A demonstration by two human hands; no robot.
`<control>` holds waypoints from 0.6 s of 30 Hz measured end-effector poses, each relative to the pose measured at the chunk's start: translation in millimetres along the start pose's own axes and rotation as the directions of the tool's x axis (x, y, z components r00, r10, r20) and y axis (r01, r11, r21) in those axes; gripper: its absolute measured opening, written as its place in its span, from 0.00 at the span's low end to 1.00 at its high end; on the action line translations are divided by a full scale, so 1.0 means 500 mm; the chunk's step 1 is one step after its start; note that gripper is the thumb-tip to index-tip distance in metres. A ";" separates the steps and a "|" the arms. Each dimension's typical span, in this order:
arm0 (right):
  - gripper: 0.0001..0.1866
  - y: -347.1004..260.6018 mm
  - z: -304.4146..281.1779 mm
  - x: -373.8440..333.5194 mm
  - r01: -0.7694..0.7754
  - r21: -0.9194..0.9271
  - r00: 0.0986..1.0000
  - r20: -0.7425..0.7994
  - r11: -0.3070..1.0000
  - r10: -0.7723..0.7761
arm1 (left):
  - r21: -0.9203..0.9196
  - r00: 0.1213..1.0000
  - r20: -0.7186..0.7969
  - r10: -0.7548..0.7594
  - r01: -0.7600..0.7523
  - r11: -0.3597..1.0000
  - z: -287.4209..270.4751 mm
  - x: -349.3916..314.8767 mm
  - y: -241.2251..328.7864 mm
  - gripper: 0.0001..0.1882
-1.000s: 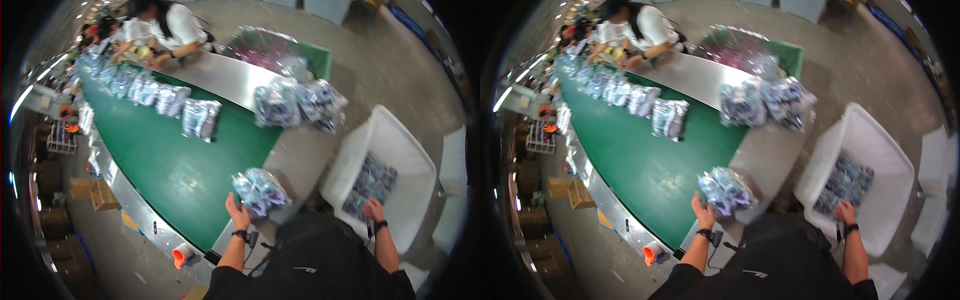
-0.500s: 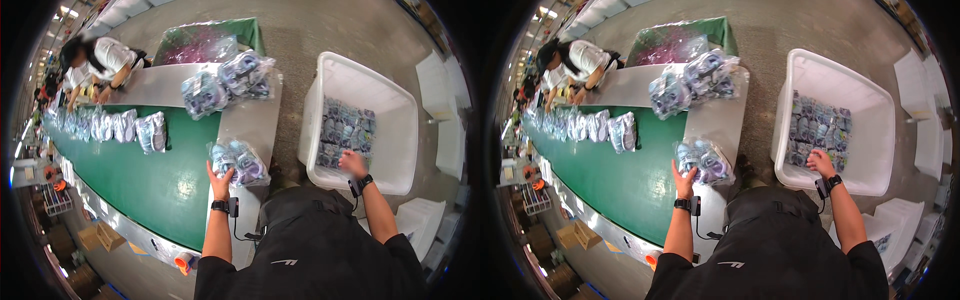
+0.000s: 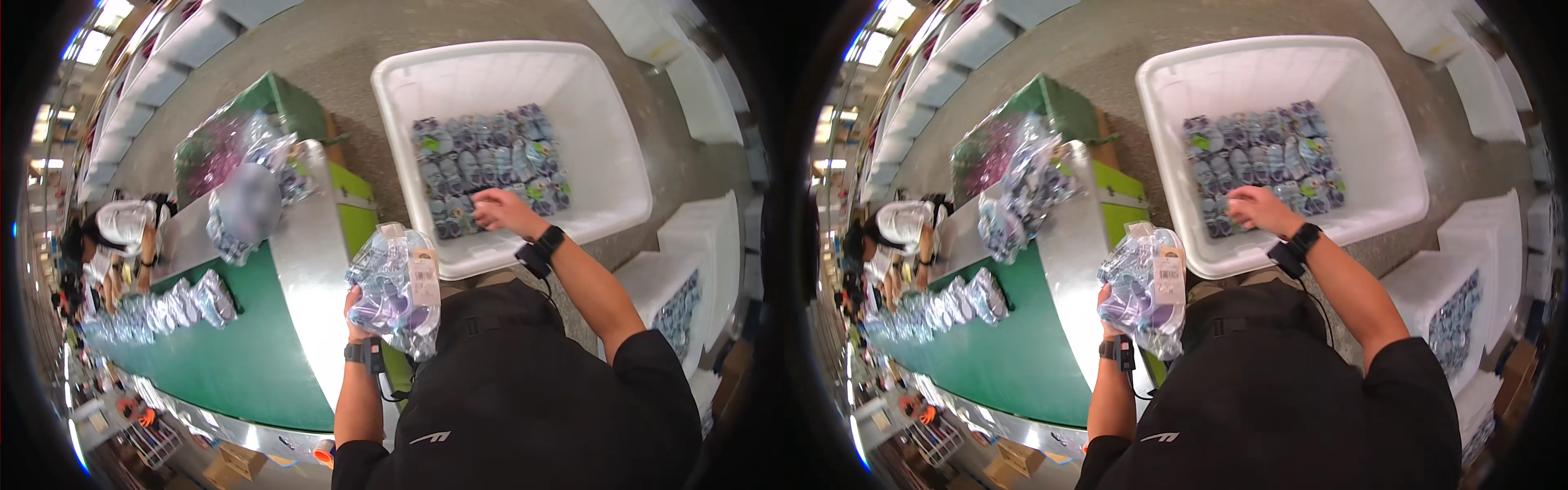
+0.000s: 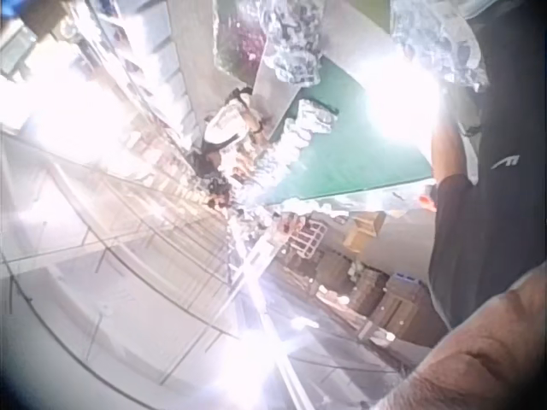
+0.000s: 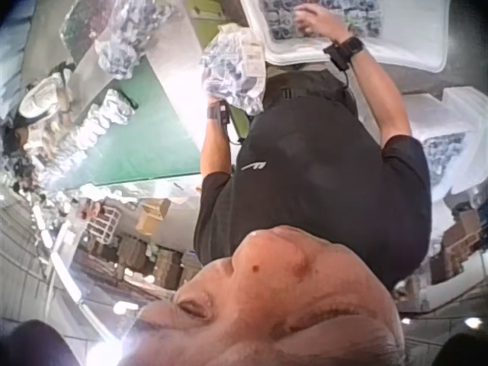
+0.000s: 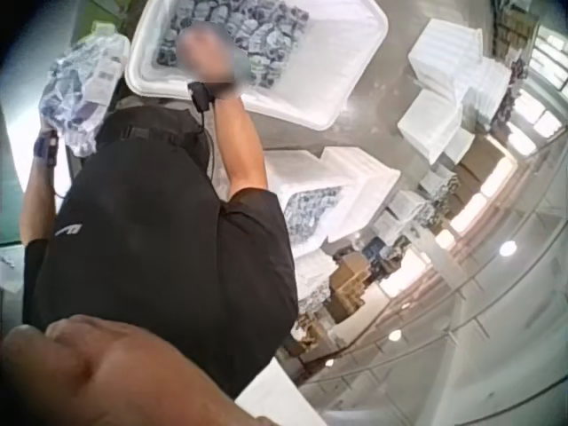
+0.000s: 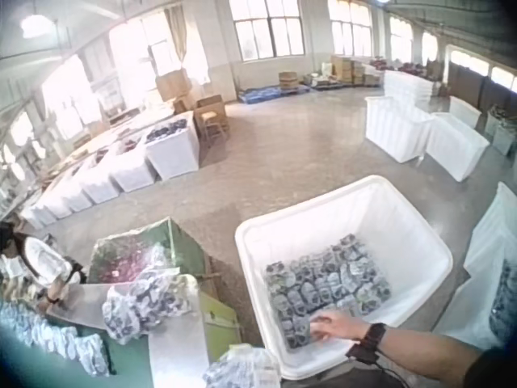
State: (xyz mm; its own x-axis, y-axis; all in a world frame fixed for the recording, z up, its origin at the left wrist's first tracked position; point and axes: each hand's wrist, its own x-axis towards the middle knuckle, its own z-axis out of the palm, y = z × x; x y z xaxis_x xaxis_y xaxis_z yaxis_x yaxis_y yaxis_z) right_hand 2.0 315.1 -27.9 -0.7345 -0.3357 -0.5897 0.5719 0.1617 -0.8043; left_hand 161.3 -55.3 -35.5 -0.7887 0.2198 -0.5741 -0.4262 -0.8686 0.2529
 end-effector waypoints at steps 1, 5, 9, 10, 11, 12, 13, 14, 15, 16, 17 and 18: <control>0.22 -0.013 0.003 0.002 0.005 0.022 0.998 0.057 1.000 -0.006 | -0.029 0.998 0.039 -0.047 0.048 0.998 0.011 0.009 -0.018 0.29; 0.30 -0.032 -0.012 0.008 -0.265 0.127 0.928 0.302 0.956 0.217 | 0.234 0.962 0.001 -0.274 0.266 0.935 0.071 0.085 -0.082 0.27; 0.35 0.071 -0.039 0.044 -0.050 -0.370 0.894 0.397 0.928 0.207 | 0.203 0.893 -0.018 -0.449 0.443 0.873 0.171 0.127 -0.155 0.21; 0.36 0.091 -0.037 0.032 -0.197 -0.242 0.885 0.374 0.950 0.279 | 0.234 0.893 -0.027 -0.450 0.443 0.866 0.162 0.136 -0.166 0.23; 0.33 0.101 -0.047 0.016 -0.208 -0.186 0.877 0.400 0.960 0.267 | 0.263 0.894 -0.034 -0.448 0.440 0.858 0.158 0.142 -0.177 0.24; 0.31 0.123 -0.061 0.007 -0.228 -0.130 0.869 0.421 0.965 0.262 | 0.260 0.910 -0.052 -0.412 0.411 0.874 0.168 0.138 -0.198 0.26; 0.29 0.152 -0.076 0.002 -0.251 -0.071 0.861 0.440 0.965 0.256 | 0.289 0.925 -0.066 -0.375 0.377 0.880 0.193 0.130 -0.212 0.27; 0.28 0.166 -0.087 -0.008 -0.262 -0.059 0.870 0.418 0.963 0.262 | 0.273 0.924 -0.061 -0.377 0.379 0.884 0.162 0.134 -0.218 0.28; 0.26 0.177 -0.100 -0.011 -0.272 -0.047 0.878 0.397 0.961 0.268 | 0.257 0.924 -0.056 -0.378 0.380 0.889 0.129 0.134 -0.222 0.29; 0.22 0.178 -0.116 -0.016 -0.318 -0.100 0.887 0.319 0.943 0.333 | 0.326 0.954 -0.045 -0.298 0.296 0.898 0.119 0.129 -0.224 0.30; 0.21 0.197 -0.128 -0.021 -0.346 0.109 0.909 0.284 0.932 0.304 | 0.393 0.975 -0.026 -0.219 0.212 0.895 0.112 0.123 -0.226 0.30; 0.21 0.225 -0.135 -0.025 -0.350 0.314 0.928 0.242 0.883 0.282 | 0.456 0.990 -0.002 -0.140 0.125 0.881 0.103 0.112 -0.228 0.31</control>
State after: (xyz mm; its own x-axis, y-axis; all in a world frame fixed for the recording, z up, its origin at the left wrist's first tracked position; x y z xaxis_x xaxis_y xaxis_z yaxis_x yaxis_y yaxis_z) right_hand 50.9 399.9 -116.1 -0.4321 -0.4907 -0.7566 0.8765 -0.0310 -0.4805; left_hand 142.8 78.9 -56.6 -0.7204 0.3381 -0.6055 -0.6764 -0.5354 0.5058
